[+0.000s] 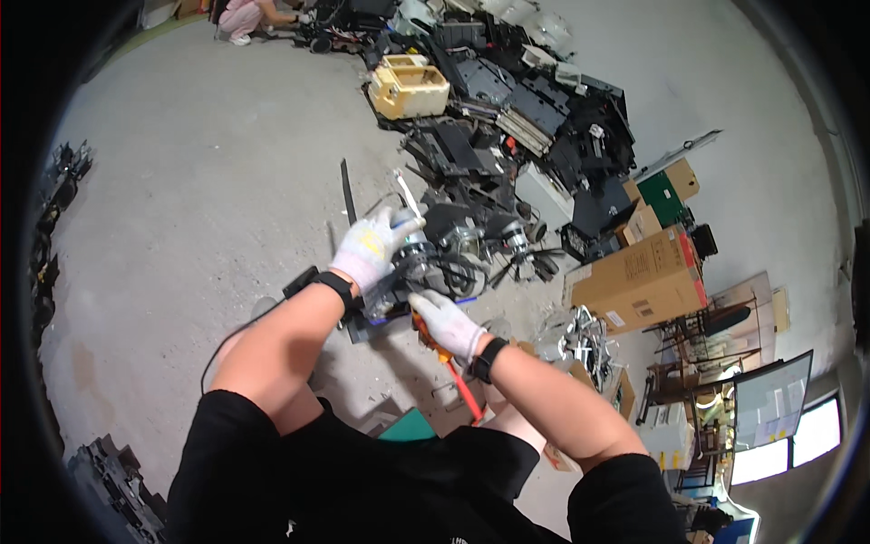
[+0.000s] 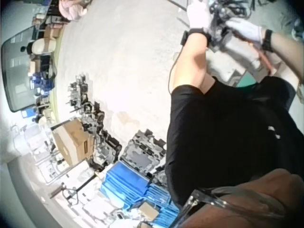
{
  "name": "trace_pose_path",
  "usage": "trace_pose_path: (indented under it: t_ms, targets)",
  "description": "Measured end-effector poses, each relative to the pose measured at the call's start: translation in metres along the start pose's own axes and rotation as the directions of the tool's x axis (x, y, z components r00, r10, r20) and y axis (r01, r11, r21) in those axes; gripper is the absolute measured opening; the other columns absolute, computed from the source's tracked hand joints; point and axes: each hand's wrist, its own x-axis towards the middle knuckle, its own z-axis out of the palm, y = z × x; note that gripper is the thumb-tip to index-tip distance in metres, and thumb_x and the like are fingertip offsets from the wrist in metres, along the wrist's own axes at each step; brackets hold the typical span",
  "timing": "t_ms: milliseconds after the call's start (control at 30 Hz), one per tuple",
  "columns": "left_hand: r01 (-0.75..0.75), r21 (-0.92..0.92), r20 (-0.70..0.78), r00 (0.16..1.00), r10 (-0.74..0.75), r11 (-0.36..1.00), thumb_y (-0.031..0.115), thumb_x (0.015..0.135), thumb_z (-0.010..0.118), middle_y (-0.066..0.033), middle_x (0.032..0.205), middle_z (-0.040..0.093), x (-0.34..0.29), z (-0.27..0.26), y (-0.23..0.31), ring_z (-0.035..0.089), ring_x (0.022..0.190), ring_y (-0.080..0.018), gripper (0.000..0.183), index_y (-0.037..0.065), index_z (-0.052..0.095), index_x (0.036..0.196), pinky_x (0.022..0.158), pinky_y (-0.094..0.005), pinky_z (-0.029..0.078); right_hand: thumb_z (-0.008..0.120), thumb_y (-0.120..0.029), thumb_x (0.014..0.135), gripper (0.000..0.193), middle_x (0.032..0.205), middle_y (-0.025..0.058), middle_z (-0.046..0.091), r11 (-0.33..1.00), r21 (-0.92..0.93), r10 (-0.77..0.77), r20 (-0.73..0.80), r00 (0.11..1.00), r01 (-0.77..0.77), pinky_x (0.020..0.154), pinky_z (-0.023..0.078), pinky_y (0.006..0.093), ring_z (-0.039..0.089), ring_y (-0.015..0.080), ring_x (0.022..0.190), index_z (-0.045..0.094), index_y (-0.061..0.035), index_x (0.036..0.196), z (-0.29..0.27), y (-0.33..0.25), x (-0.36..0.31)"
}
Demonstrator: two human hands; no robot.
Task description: The recorder is assembling or repairing a mechanical motor and brush unit using a screwdriver and manual manipulation.
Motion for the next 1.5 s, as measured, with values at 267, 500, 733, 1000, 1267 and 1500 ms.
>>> trace_pose_path:
  t_ms: [267, 500, 733, 1000, 1267, 1500]
  targets:
    - [0.056, 0.005, -0.020, 0.998, -0.056, 0.998, 0.011, 0.075, 0.073, -0.0200, 0.119, 0.055, -0.006, 0.006, 0.001, 0.064, 0.102, -0.0396, 0.067, 0.025, 0.055, 0.138, 0.088, -0.0467, 0.053, 0.065, -0.030, 0.093, 0.034, 0.094, 0.0183, 0.063, 0.622, -0.768, -0.443, -0.185, 0.877, 0.153, 0.072, 0.054, 0.0447, 0.067, 0.0347, 0.081, 0.052, -0.0022, 0.107, 0.025, 0.016, -0.003]
    - [0.083, -0.014, -0.022, 0.996, -0.083, 0.996, 0.013, 0.079, 0.070, -0.0239, 0.124, 0.056, 0.003, 0.003, 0.004, 0.066, 0.097, -0.0413, 0.061, 0.024, 0.055, 0.138, 0.086, -0.0464, 0.054, 0.071, -0.031, 0.086, 0.040, 0.108, 0.0244, 0.063, 0.868, -0.423, -0.398, -0.283, 0.873, 0.259, 0.084, 0.051, 0.0487, 0.062, 0.0457, 0.096, 0.055, -0.0008, 0.107, 0.026, 0.032, 0.009]
    - [0.101, -0.007, 0.044, 0.994, -0.101, 0.995, 0.012, 0.078, 0.071, -0.0241, 0.127, 0.056, 0.003, -0.004, 0.009, 0.065, 0.102, -0.0417, 0.061, 0.023, 0.056, 0.137, 0.087, -0.0453, 0.054, 0.068, -0.033, 0.088, 0.043, 0.104, 0.0300, 0.065, 0.898, -0.416, -0.198, -0.085, 0.976, 0.146, 0.088, 0.050, 0.0499, 0.061, 0.0476, 0.103, 0.054, 0.0027, 0.107, 0.011, 0.032, 0.010]
    - [0.072, 0.109, 0.056, 0.995, -0.078, 0.991, 0.014, 0.081, 0.068, -0.0247, 0.125, 0.055, 0.003, 0.005, 0.004, 0.066, 0.097, -0.0422, 0.060, 0.024, 0.055, 0.139, 0.084, -0.0469, 0.054, 0.063, -0.029, 0.086, 0.042, 0.106, 0.0282, 0.067, 0.940, -0.276, -0.159, 0.170, 0.973, 0.202, 0.087, 0.052, 0.0473, 0.064, 0.0431, 0.103, 0.055, 0.0049, 0.110, 0.007, 0.053, 0.019]
    - [0.097, 0.013, 0.053, 0.994, -0.098, 0.995, 0.007, 0.084, 0.068, -0.0206, 0.134, 0.053, 0.009, 0.014, 0.008, 0.059, 0.118, -0.0373, 0.057, 0.015, 0.052, 0.139, 0.099, -0.0407, 0.050, 0.066, -0.026, 0.086, 0.031, 0.102, 0.0221, 0.067, 0.893, -0.316, -0.378, -0.137, 0.916, 0.321, 0.083, 0.051, 0.0481, 0.064, 0.0407, 0.097, 0.057, -0.0058, 0.108, 0.040, 0.110, 0.025]
    - [0.114, -0.072, -0.028, 0.993, -0.116, 0.991, 0.005, 0.084, 0.068, -0.0234, 0.131, 0.055, 0.005, 0.036, -0.023, 0.062, 0.115, -0.0398, 0.054, 0.015, 0.055, 0.136, 0.096, -0.0418, 0.052, 0.063, -0.032, 0.087, 0.033, 0.112, 0.0179, 0.069, 0.800, -0.598, -0.080, -0.042, 0.996, 0.039, 0.095, 0.050, 0.0461, 0.065, 0.0373, 0.107, 0.069, -0.0084, 0.109, 0.073, 0.227, 0.043]
